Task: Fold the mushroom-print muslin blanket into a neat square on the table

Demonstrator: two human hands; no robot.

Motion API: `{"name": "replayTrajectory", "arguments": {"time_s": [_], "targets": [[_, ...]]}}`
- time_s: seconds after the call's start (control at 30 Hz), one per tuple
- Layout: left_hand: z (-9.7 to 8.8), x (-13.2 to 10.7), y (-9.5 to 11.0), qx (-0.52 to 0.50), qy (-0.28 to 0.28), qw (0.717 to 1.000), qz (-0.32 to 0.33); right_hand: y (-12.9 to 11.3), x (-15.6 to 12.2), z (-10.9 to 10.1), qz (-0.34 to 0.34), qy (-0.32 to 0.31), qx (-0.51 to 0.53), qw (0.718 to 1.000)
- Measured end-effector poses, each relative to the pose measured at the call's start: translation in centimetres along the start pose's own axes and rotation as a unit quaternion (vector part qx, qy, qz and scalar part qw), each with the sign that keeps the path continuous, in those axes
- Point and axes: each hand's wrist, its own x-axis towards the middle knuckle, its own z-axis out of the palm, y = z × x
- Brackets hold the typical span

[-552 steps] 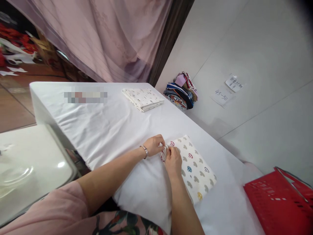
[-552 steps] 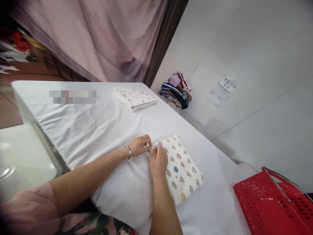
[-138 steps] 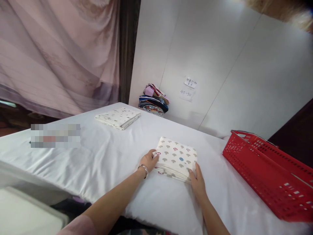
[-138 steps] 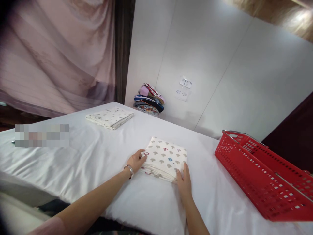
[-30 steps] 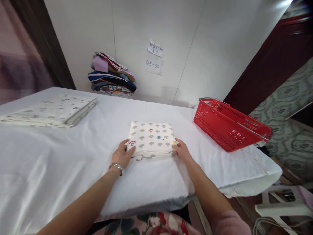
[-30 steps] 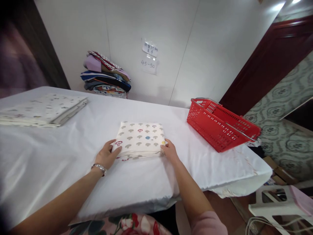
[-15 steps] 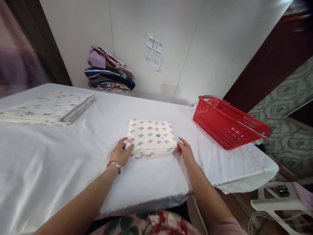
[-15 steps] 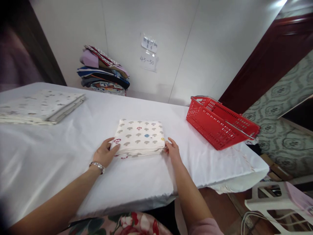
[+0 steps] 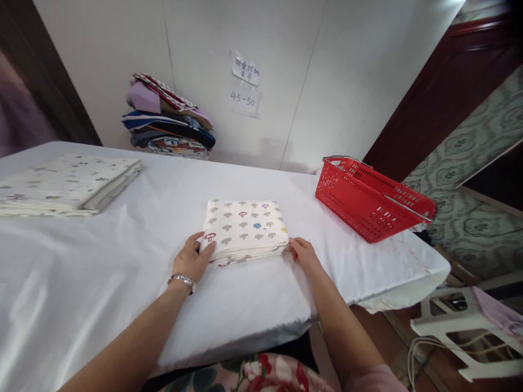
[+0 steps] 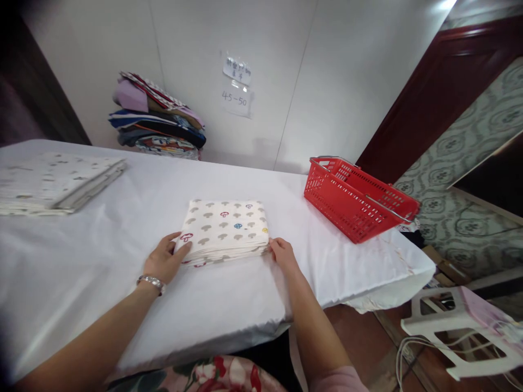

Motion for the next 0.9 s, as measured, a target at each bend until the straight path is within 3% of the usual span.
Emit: {"name": "replayTrajectory", "arguments": {"time_s": [0.17,0.43,0.57,0.67,0.77,0.9], "targets": [[0.1,0.0,-0.2,0.000,0.005,1.000,0.004,-0.3,0.2,0.6,0.002,-0.023,-0.002,1.000],[0.2,0.1,-0.3,0.005,0.006,1.000,0.015,0.2,0.5,1.2,-0.069,0.051,-0.107,0.991],[0.6,0.3,-0.9,-0.014,0.021,0.999,0.029,0.0,0.0,1.1,-0.147,0.119,-0.192,0.963],[0.9,0.2,-1.3,-0.020,0.089,0.988,0.122,-0.7,-0.6,1.3,-0.271,0.117,-0.246,0.923],[1.0,-0.3,-1.0,0.047,0.149,0.948,0.279,-1.5,-0.8,2.0,-0.368,0.048,-0.294,0.881],[1.3,-1.0,0.3,0.132,0.112,0.898,0.404,-2.2,-0.2,2.8,-0.376,-0.023,-0.377,0.846]]}}
